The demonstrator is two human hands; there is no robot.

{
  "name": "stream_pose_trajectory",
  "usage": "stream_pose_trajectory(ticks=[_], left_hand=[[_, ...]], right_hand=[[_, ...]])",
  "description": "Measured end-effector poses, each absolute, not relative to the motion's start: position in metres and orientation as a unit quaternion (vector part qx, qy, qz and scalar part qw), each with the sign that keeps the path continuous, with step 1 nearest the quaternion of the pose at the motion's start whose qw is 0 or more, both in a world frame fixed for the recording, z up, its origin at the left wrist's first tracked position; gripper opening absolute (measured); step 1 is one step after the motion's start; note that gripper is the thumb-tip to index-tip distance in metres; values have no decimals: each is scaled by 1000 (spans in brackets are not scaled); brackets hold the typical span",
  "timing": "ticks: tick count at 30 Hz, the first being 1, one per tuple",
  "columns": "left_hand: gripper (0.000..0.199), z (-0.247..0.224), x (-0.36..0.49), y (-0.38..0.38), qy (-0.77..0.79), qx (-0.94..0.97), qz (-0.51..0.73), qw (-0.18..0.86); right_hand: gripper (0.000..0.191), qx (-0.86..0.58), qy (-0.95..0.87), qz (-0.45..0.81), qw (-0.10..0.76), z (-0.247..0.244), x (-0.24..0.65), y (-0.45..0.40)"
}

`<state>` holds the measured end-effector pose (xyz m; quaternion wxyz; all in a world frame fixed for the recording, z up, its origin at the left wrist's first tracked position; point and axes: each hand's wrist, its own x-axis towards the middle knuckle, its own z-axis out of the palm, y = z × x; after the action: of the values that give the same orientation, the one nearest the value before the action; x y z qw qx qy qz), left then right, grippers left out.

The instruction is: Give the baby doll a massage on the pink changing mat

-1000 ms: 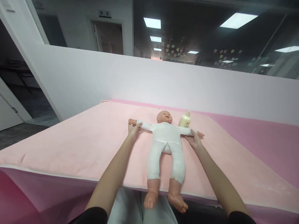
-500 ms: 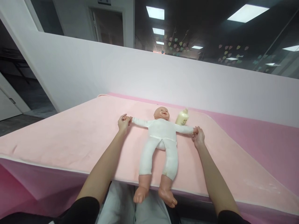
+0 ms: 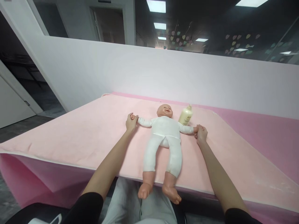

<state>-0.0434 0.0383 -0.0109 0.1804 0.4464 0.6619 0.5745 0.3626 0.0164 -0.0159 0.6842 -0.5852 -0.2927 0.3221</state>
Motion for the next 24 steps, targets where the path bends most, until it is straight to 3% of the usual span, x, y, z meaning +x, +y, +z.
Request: stream_pose_trajectory(ticks=[9,14,24], left_hand=[[37,-12,-44,41,655,448,582,177],[41,-14,-44,42,661,441,582,172],[42,-18,-45,48,639,395,627,205]], right_hand=[[19,-592,-294,296,689,-14,361,15],[35,-592,-263,306,698,-11,360,14],[45,-565,-169,370,718,-2,362,13]])
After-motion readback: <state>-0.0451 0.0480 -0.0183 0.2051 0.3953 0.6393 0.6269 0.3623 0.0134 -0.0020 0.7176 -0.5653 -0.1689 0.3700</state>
